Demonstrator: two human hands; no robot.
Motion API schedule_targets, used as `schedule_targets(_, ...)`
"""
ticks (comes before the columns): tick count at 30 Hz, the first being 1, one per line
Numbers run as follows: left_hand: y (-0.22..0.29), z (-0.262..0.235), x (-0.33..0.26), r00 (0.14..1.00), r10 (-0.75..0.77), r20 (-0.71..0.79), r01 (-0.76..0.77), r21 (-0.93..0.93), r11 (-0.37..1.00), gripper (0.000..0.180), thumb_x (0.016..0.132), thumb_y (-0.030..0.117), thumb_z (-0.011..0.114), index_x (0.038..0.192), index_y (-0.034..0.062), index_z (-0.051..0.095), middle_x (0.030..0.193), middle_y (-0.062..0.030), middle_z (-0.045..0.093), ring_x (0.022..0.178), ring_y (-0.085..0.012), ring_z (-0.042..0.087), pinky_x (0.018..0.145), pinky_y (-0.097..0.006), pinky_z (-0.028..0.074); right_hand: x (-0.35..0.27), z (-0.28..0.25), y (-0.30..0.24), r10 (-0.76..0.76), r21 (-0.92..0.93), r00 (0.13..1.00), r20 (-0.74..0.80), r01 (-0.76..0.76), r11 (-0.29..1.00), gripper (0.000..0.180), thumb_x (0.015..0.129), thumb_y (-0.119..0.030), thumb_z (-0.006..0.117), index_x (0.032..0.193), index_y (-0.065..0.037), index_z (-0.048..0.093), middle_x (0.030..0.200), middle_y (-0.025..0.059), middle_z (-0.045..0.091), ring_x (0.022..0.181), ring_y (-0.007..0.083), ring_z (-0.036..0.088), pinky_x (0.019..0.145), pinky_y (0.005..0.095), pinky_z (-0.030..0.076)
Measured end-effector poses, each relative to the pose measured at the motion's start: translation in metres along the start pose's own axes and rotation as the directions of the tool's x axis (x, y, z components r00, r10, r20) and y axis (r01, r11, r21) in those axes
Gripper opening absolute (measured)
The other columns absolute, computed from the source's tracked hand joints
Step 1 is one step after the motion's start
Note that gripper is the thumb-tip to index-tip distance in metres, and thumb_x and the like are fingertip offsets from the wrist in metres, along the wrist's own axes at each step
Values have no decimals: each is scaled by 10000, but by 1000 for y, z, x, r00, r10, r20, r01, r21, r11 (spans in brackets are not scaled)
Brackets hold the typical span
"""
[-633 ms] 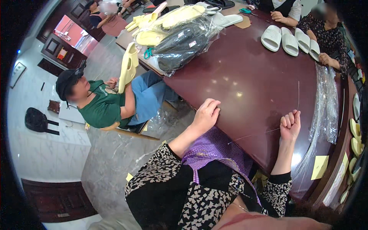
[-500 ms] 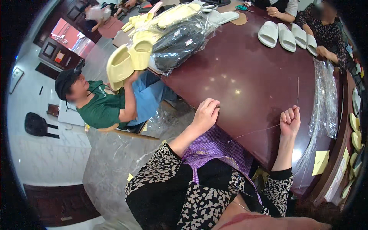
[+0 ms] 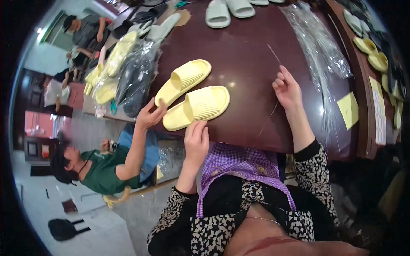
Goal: The person pairs slides by threading plastic tag fasteners through each pair and fastening them together by hand.
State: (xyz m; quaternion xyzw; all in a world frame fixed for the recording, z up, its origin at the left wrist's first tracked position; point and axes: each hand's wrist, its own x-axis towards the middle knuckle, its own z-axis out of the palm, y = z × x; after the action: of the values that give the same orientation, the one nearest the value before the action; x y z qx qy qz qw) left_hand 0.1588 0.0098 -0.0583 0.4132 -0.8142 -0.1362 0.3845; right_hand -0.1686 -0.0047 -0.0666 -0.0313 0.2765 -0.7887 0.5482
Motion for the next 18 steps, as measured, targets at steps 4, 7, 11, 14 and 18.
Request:
schedule_targets(4,-11,-7,20,997,67,-41,-58,190,980,256,786,9,580,1040,-18,569,1012,-189,570,919,-349,553,819,-385,449,1,-9,-5,-40,-48,997,68,43,998,308,899,-102,513,1193,-29,460,827,24,542,682,121,516,604,257,432)
schedule_targets(7,-43,-16,49,993,113,-22,-96,380,920,356,759,54,617,1096,-14,524,1049,-190,546,978,-364,510,836,-418,417,-2,-11,-9,-17,-83,996,92,24,996,281,892,-96,524,1161,-29,475,857,38,561,728,129,549,630,269,456)
schedule_targets(11,-95,-17,76,985,153,80,-173,477,862,414,749,73,616,1139,2,494,1075,-182,541,1005,-366,493,858,-418,399,0,-14,-5,53,-123,983,174,-32,992,226,882,-97,544,1095,-33,505,866,48,581,752,138,574,642,276,473)
schedule_targets(14,-110,-5,97,958,46,283,-151,364,919,285,746,72,604,1014,-3,545,1013,-187,562,950,-364,513,814,-411,416,-1,-15,-5,84,-147,978,190,-56,988,184,877,-104,557,1046,-39,526,857,52,592,747,142,582,639,278,476)
schedule_targets(18,-114,21,120,951,-16,309,-68,259,964,145,744,82,600,843,-17,561,897,-192,579,850,-363,539,740,-419,429,-5,-8,-9,107,-172,977,186,-75,982,139,871,-119,573,990,-50,551,842,56,608,730,146,588,631,281,478)
